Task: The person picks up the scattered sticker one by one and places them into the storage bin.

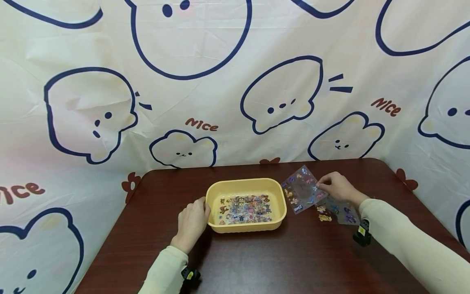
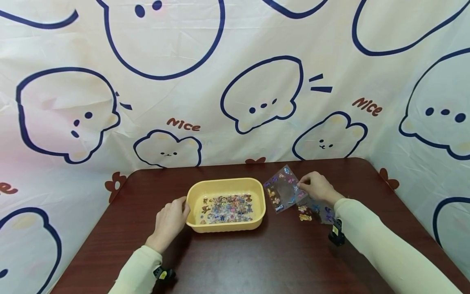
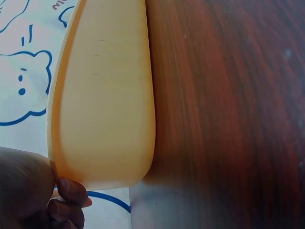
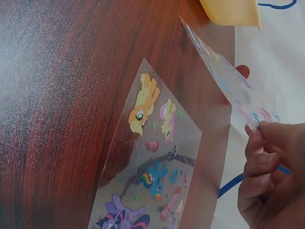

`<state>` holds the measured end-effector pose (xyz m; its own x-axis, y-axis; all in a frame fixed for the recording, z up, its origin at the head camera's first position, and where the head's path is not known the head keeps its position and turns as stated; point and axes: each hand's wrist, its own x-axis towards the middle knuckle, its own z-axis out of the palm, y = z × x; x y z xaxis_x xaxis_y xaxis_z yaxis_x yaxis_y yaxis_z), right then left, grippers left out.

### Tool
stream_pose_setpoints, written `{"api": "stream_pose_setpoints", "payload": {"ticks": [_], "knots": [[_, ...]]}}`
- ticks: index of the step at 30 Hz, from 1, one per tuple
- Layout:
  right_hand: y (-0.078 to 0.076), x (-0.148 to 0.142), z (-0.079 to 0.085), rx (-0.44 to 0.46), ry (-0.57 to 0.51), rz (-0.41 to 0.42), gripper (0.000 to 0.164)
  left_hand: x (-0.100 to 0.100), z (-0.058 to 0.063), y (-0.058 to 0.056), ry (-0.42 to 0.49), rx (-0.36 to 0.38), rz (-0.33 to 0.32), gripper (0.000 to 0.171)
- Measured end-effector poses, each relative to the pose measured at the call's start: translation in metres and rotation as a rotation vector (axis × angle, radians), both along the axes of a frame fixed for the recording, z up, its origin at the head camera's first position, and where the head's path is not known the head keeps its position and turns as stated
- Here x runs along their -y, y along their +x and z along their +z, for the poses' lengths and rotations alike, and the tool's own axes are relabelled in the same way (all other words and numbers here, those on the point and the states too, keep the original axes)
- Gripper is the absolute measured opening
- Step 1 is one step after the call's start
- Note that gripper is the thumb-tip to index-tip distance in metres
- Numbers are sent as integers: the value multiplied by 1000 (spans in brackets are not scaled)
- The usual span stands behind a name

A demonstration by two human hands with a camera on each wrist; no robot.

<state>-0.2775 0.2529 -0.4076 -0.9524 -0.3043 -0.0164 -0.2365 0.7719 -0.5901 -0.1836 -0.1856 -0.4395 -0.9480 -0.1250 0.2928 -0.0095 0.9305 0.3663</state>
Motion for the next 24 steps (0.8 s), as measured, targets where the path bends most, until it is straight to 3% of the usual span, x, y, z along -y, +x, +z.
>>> {"api": "stream_pose_setpoints", "payload": {"ticks": [12, 24], "knots": [[4, -7, 6, -1, -61, -33, 25, -1, 1, 1, -1, 4, 6, 25], [3, -7, 17, -68, -64, -45, 25, -1, 1, 0, 5, 18, 2, 21]]}}
